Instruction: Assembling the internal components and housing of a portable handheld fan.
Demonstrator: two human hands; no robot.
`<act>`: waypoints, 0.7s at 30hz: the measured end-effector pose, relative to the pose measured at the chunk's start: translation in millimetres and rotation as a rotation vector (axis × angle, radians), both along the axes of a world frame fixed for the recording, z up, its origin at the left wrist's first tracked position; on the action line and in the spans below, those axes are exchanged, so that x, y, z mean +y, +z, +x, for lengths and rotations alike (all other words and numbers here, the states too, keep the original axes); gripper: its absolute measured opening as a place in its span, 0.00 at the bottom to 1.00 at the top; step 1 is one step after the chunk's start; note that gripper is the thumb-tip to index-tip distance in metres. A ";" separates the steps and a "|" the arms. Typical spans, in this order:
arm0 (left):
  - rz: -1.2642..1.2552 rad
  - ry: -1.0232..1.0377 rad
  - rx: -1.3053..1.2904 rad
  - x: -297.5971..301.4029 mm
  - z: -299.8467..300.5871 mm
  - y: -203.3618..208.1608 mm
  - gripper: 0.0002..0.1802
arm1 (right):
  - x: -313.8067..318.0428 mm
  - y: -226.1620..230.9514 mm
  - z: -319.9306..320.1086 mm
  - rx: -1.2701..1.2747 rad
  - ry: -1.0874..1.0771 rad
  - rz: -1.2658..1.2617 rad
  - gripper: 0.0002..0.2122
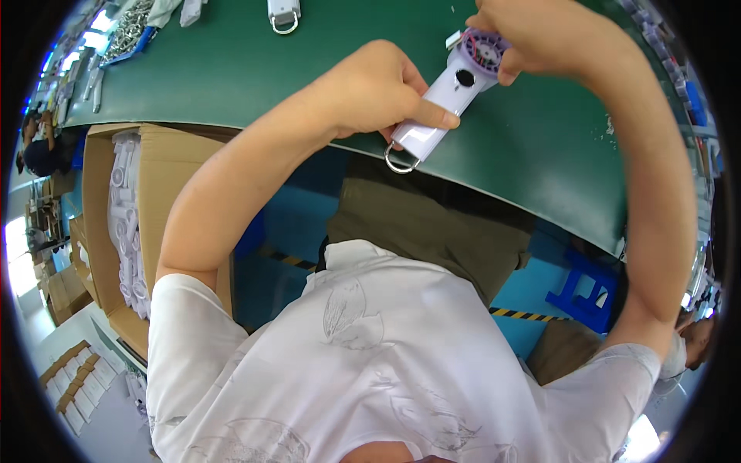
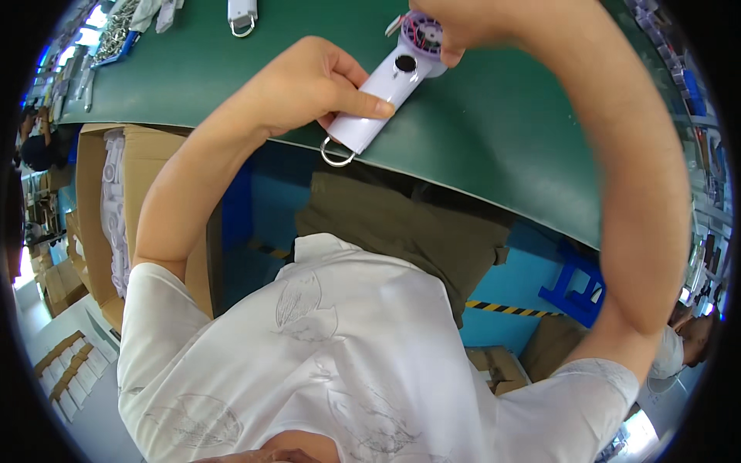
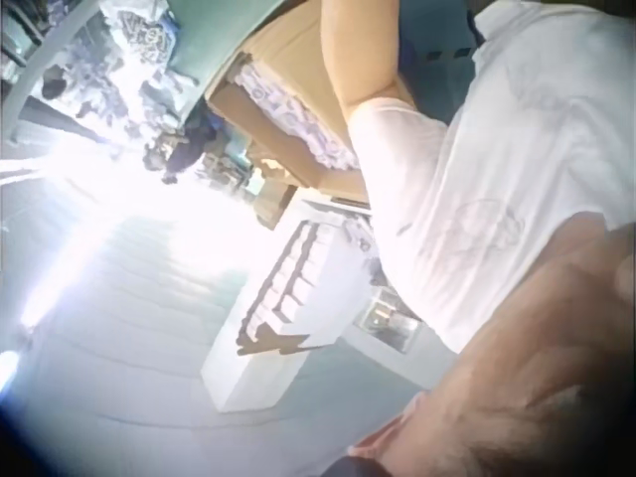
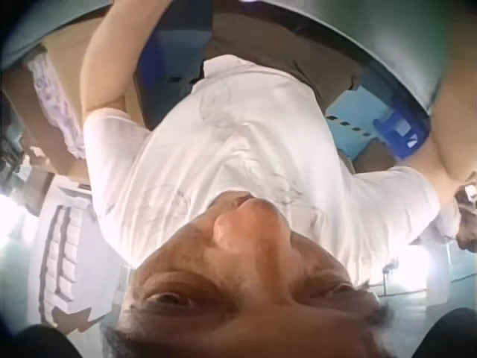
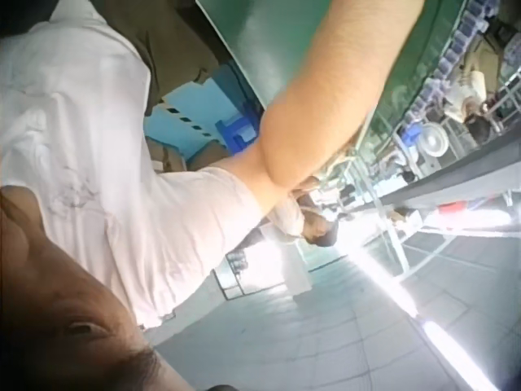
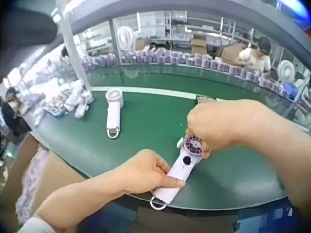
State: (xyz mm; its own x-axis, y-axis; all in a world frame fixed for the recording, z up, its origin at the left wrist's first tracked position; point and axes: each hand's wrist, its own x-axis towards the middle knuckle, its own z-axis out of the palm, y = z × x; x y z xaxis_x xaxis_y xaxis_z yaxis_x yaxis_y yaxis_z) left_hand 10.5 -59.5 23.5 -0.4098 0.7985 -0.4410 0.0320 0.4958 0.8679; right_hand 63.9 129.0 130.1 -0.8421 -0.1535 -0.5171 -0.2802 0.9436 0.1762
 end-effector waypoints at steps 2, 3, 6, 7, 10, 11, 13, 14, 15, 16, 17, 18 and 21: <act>0.109 0.041 -0.047 0.4 2.0 -7.4 0.21 | 17.8 -15.6 6.0 0.131 -0.164 -0.028 0.21; 0.124 0.067 -0.138 2.0 4.8 -4.4 0.22 | 43.7 -37.8 34.7 0.531 0.003 -0.324 0.24; 0.333 0.231 -0.328 -5.5 14.5 -7.7 0.23 | 18.3 -47.4 79.3 0.989 -0.251 -0.713 0.24; 0.453 0.263 -0.405 -6.8 21.8 -10.5 0.22 | -1.9 -55.2 96.5 1.113 -0.413 -0.845 0.23; 0.703 0.312 -0.584 -2.2 37.4 -21.2 0.23 | -53.6 -92.8 130.8 1.333 -0.573 -0.974 0.26; 0.786 0.331 -0.621 0.4 42.9 -28.3 0.23 | -68.9 -101.0 135.1 1.356 -0.576 -0.982 0.28; 0.913 0.356 -0.692 9.3 56.1 -40.4 0.23 | -89.0 -114.1 139.9 1.445 -0.554 -0.898 0.26; 0.935 0.353 -0.722 11.7 62.3 -41.7 0.24 | -93.4 -117.1 137.0 1.487 -0.536 -0.893 0.25; 0.956 0.351 -0.751 14.3 67.4 -43.2 0.24 | -94.8 -120.0 135.9 1.528 -0.518 -0.889 0.24; 0.994 0.310 -0.743 17.5 68.7 -49.9 0.26 | -90.7 -125.6 132.6 1.605 -0.475 -0.839 0.20; 0.993 0.293 -0.740 21.9 70.5 -55.3 0.26 | -87.9 -127.1 132.7 1.621 -0.478 -0.831 0.20; 1.056 0.280 -0.766 26.6 72.6 -60.0 0.28 | -85.6 -127.2 132.5 1.649 -0.443 -0.808 0.19; 1.114 0.235 -0.787 30.6 76.1 -70.2 0.32 | -78.7 -123.3 134.1 1.680 -0.396 -0.798 0.17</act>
State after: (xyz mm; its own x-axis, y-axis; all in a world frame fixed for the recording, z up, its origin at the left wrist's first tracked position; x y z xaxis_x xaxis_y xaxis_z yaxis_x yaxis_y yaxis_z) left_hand 86.6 -28.9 -46.7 -0.5256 0.8263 0.2024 -0.6328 -0.5388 0.5561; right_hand 198.0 50.3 6.8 -0.3700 0.3915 0.8425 -0.0845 0.8889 -0.4502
